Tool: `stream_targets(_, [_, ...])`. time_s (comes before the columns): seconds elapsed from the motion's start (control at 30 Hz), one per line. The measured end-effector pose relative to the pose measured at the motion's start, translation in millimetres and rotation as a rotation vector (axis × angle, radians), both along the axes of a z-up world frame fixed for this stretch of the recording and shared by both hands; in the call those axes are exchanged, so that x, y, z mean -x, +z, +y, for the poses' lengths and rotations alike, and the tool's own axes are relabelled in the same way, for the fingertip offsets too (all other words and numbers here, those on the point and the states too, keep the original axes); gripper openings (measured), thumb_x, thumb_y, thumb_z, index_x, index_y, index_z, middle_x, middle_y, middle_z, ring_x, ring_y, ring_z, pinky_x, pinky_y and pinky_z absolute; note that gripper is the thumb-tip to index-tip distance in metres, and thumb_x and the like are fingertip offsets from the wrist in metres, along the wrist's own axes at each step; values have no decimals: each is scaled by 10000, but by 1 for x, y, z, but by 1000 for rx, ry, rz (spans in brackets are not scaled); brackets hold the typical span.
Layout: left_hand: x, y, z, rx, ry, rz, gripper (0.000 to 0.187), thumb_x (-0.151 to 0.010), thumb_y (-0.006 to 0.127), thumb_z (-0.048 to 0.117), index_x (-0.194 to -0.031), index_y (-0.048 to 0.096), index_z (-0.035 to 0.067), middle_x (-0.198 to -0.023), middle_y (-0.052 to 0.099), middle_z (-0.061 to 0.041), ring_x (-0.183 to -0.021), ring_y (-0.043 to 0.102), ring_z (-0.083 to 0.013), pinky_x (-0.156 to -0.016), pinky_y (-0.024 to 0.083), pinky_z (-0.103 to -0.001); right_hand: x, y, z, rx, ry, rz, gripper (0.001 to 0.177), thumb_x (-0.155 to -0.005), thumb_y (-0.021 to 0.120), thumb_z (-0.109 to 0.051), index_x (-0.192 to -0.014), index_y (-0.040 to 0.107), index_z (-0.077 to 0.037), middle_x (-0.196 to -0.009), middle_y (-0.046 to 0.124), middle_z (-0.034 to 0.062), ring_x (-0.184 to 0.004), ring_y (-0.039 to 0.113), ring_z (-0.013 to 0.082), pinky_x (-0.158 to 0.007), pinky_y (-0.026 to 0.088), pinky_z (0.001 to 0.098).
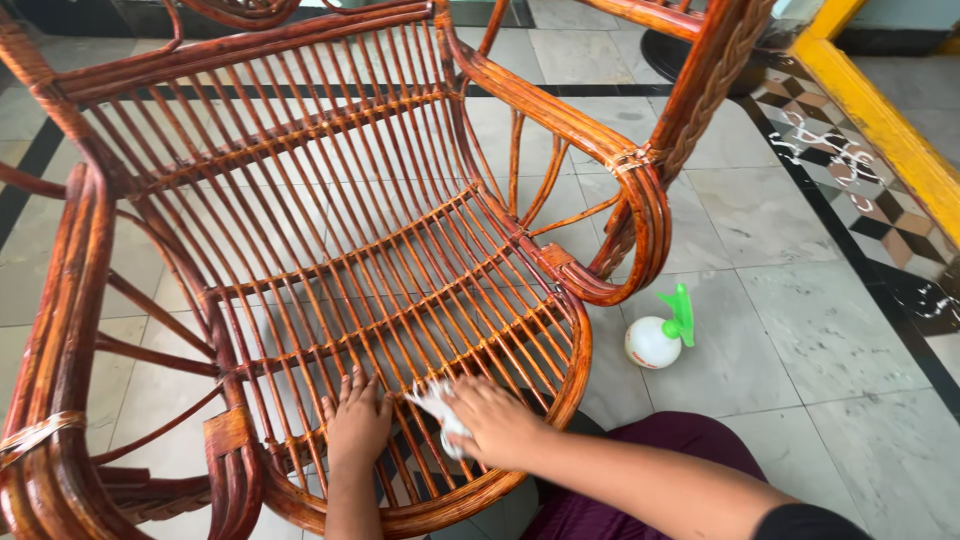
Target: The person cleans a wicker chair by spraying it with liquid from a bottle and wiping the woven seat and frame with a cloth.
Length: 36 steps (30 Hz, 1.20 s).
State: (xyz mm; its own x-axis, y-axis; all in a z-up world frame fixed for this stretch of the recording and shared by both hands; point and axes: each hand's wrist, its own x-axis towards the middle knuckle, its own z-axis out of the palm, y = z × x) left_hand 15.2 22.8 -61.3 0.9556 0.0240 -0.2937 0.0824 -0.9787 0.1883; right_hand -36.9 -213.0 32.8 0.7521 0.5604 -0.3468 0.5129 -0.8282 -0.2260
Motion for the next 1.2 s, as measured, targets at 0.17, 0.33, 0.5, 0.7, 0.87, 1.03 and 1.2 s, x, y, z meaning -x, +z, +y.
stream_targets(0.17, [5, -4, -6, -62, -1, -59, 580, -1022, 344, 516, -1559, 372, 298, -1667, 255, 50, -1550, 191, -158, -1267, 69, -495, 8, -4, -3, -157, 41, -104, 526, -1032, 467, -382, -1416, 464, -23, -1691, 220, 192, -1558, 195, 363, -1255, 149, 504])
stream_targets(0.33, [8, 10, -12, -98, -2, -60, 562, -1043, 288, 510, -1562, 359, 306, -1665, 268, 45, -1550, 189, -166, -1269, 68, -505, -57, -45, 22, -261, -7, -289, 477, -1035, 487, -320, -1485, 494, -163, -1633, 348, 112, -1502, 280, 357, -1214, 180, 540])
stream_targets(0.5, [7, 21, -15, -126, 7, 4, 569, -1045, 254, 520, -1573, 324, 318, -1664, 258, 50, -1558, 165, -162, -1272, 52, -490, -112, -48, 46, -163, -216, -157, 445, -1027, 487, -318, -1439, 551, -165, -1590, 428, 87, -1497, 349, 285, -1259, 193, 491])
stream_targets(0.7, [8, 28, -18, -100, 30, 15, 579, -1035, 248, 511, -1577, 307, 314, -1674, 238, 58, -1556, 160, -155, -1273, 41, -489, -84, -60, 32, -201, -81, -212, 486, -1064, 507, -319, -1480, 504, -68, -1592, 407, 156, -1515, 312, 320, -1279, 145, 454])
stream_targets(0.87, [9, 32, -29, -248, -44, 84, 620, -1061, 198, 548, -1603, 237, 251, -1675, 191, -70, -1547, 118, -266, -1221, 21, -566, -6, -45, -12, -284, 39, -131, 527, -1013, 561, -258, -1494, 465, -66, -1594, 399, 188, -1521, 283, 337, -1267, 140, 474])
stream_targets(1.03, [14, 29, -50, -227, -136, -18, 720, -1019, 192, 645, -1601, 216, 222, -1676, 184, -70, -1544, 128, -255, -1205, 53, -585, 2, -27, -24, -292, -52, -204, 563, -913, 684, -198, -1431, 524, -46, -1525, 455, 201, -1475, 346, 362, -1254, 214, 478])
stream_targets(1.2, [19, 28, -55, -214, -118, -30, 750, -994, 191, 691, -1605, 228, 257, -1680, 206, -26, -1561, 143, -214, -1228, 88, -591, -80, -73, -17, -271, -235, -365, 459, -977, 667, -179, -1386, 548, -9, -1480, 502, 189, -1421, 425, 341, -1210, 340, 481])
